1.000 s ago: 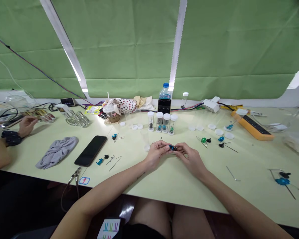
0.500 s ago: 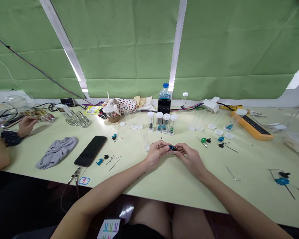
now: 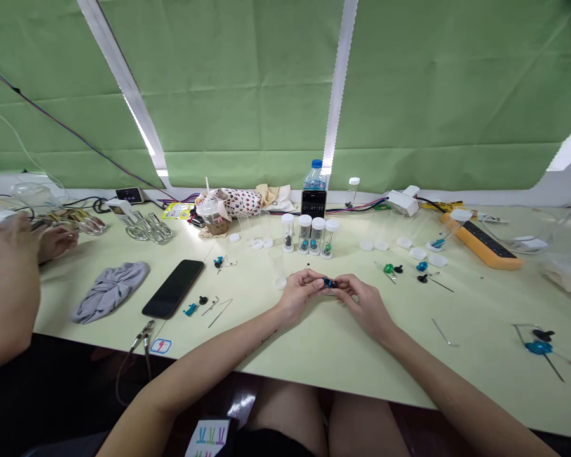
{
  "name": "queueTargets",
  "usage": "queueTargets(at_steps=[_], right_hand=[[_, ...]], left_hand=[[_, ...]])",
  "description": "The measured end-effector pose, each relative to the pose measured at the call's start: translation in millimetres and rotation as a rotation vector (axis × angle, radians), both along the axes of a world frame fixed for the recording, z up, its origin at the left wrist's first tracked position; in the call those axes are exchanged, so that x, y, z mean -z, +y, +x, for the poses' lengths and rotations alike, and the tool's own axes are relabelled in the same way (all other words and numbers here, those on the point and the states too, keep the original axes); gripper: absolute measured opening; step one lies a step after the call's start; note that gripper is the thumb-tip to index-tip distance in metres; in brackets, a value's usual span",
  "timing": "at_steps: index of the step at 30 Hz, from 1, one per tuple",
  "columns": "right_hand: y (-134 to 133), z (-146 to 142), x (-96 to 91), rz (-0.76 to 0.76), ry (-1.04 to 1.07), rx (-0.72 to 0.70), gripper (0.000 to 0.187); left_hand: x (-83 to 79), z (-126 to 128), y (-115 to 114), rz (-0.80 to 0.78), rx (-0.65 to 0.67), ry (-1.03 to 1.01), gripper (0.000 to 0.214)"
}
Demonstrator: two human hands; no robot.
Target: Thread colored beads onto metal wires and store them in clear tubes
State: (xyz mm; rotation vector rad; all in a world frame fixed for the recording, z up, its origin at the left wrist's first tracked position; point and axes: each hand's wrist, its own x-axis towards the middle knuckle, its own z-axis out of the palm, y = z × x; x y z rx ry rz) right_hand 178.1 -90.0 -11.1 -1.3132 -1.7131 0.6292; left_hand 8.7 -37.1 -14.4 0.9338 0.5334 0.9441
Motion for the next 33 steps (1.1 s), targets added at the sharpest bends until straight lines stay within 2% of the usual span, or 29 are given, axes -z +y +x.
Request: queueTargets(at_steps=[8,18,33], right_hand=[[1.3,0.6,2.0,0.063,-0.05,0.017,0.022],[1.4,0.0,2.5,0.04,-0.019,0.009,0.028],[0.8,-0.4,2.0,0.018,0.01,-0.001,0.025]], left_hand=[[-0.5,0.0,0.3,0.005,0.001,0.003,0.027],[-3.3,-0.2,-0.6,0.001,0.004,0.002,0.029],[-1.4,-0.4,0.0,0.006,0.009,0.008,0.027]])
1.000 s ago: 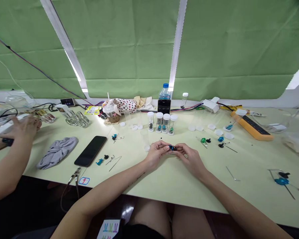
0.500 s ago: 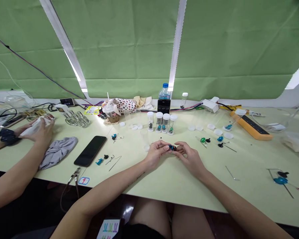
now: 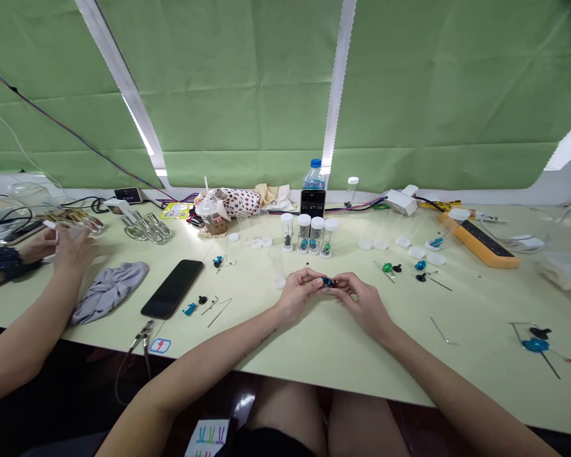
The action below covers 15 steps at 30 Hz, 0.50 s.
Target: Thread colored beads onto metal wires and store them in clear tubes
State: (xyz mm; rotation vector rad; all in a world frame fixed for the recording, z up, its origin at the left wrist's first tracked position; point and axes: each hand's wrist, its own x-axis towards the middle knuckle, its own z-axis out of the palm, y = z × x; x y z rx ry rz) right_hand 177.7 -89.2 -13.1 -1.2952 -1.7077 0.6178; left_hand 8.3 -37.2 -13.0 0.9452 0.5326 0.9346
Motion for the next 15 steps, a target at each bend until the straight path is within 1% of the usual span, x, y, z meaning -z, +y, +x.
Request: queueTargets(at_steps=[9,15], right_hand=[[0.5,0.6,0.2,0.037,-0.043,0.014,0.024],[-0.6,-0.2,-2.2,0.007,-0.026,0.009,0.024]], left_hand=[[1.1,-0.2,0.2,0.004,-0.003,0.001,0.028],[0.2,0.3,0.0,-0.001,-0.001,0.0,0.027]])
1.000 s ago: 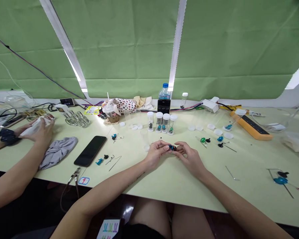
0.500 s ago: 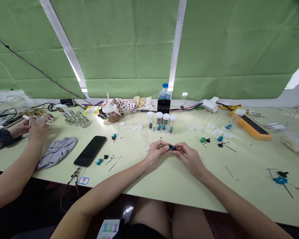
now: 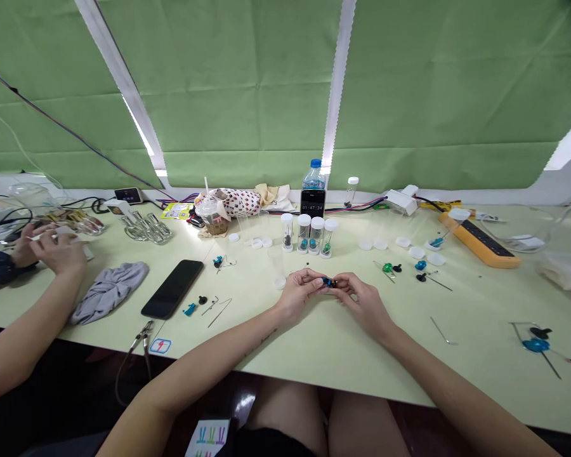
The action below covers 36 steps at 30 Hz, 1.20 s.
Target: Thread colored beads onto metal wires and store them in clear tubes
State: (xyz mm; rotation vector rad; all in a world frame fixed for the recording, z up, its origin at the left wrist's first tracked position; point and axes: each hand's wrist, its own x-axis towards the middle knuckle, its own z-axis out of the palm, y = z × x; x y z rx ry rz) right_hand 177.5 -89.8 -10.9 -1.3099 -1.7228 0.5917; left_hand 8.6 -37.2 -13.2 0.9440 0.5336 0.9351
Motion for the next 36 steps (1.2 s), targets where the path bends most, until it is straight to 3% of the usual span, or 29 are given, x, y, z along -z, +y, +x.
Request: queueTargets(at_steps=[12,25,36], right_hand=[[0.1,0.6,1.1,0.031,-0.015,0.007,0.026],[-0.1,0.3,0.2,-0.037,0.028,-0.015,0.023],[0.2,0.3,1.4,0.013,-0.006,-0.006,0.022]], left_hand=[[1.6,-0.6,0.6,0.014,-0.001,-0.001,0.027],[1.5,-0.1,0.3,0.008,-0.003,-0.002,0.027],[0.3,0.1,0.0,-0.002,-0.01,-0.003,0.028]])
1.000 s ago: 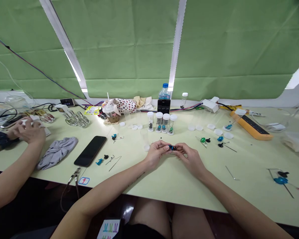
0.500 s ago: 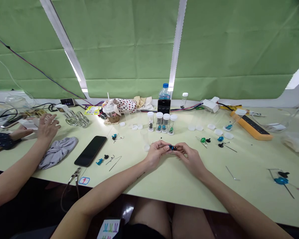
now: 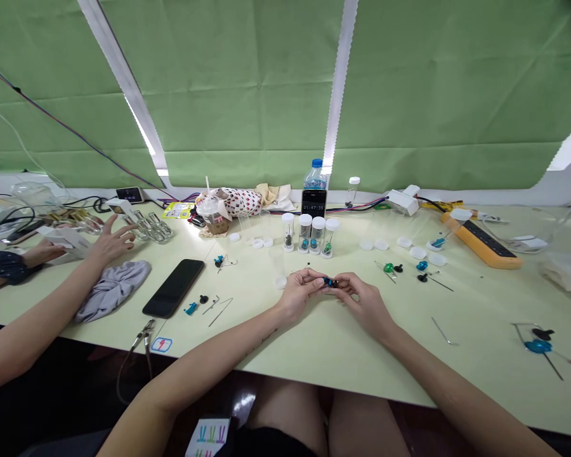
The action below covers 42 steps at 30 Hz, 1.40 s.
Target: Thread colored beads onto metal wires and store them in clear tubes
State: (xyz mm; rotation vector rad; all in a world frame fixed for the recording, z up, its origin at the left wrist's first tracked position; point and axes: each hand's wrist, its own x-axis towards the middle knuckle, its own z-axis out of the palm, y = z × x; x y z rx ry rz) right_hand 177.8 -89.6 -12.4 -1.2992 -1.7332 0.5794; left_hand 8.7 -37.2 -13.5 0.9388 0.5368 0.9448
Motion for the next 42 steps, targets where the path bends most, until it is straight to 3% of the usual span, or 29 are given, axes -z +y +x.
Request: queueTargets(at_steps=[33,42], right_hand=[[1.8,1.1,2.1,-0.029,0.028,-0.011,0.021],[3.1,1.3,3.7,0.022,-0.006,0.018,0.025]], left_hand=[[2.2,0.6,0.8,-0.011,0.008,0.006,0.028],[0.5,0.3,0.4,-0.023,0.009,0.005,0.026]])
